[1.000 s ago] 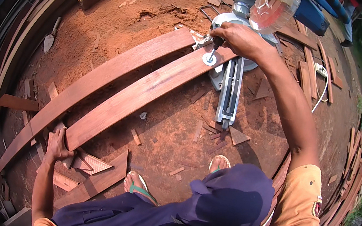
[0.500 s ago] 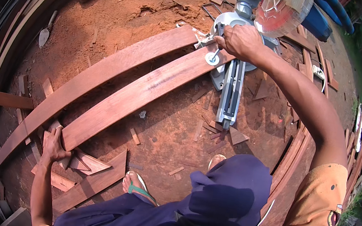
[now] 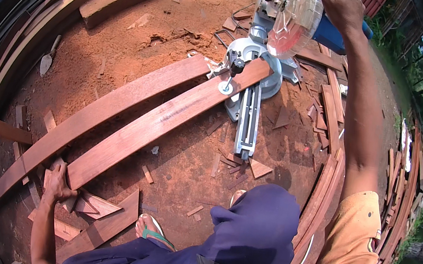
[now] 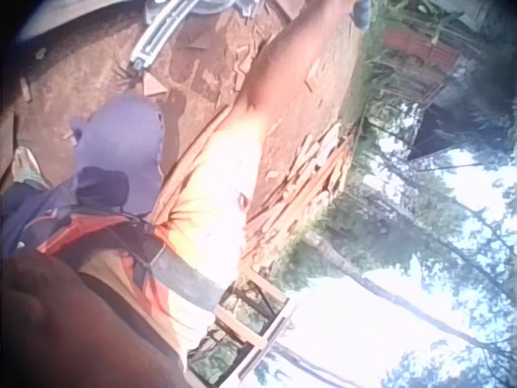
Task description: The person uses a miter saw to cut wooden planks into smaller pieces. They position each plank on the saw, lower the blade to cut, and then move the cut pieces aside. The person repeats this process with multiple planks throughout the clip.
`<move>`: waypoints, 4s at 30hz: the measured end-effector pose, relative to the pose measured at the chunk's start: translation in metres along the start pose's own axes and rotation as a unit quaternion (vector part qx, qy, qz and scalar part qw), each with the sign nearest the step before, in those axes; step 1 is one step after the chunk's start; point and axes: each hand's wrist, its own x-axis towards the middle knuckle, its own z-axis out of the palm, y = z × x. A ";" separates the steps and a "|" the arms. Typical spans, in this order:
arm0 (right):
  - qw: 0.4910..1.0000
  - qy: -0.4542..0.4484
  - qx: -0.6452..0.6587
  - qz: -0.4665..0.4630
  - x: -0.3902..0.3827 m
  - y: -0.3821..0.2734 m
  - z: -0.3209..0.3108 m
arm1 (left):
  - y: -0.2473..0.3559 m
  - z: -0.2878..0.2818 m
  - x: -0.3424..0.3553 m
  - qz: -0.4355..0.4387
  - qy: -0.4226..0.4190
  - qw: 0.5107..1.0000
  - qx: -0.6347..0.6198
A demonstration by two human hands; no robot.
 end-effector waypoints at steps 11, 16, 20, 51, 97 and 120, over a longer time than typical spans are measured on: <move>0.938 -0.317 0.141 -0.002 -0.047 0.081 -0.017 | 0.011 -0.009 -0.001 -0.017 -0.016 1.000 -0.003; 0.945 -0.298 0.131 -0.026 -0.127 0.045 -0.037 | 0.009 -0.006 -0.004 -0.007 0.012 1.000 0.007; 0.943 -0.314 0.108 0.012 -0.185 0.017 -0.060 | 0.011 -0.004 -0.005 -0.023 0.025 0.999 -0.021; 0.999 -0.030 -0.010 0.003 -0.276 -0.004 -0.081 | 0.015 -0.006 -0.004 -0.028 0.027 0.999 -0.004; 0.776 -0.364 0.453 0.245 -0.292 -0.053 0.264 | -0.003 -0.013 0.029 -0.135 -0.060 0.977 -0.152; 0.917 -0.339 0.208 0.005 -0.051 0.135 -0.104 | 0.009 -0.024 0.033 -0.149 -0.057 0.982 -0.103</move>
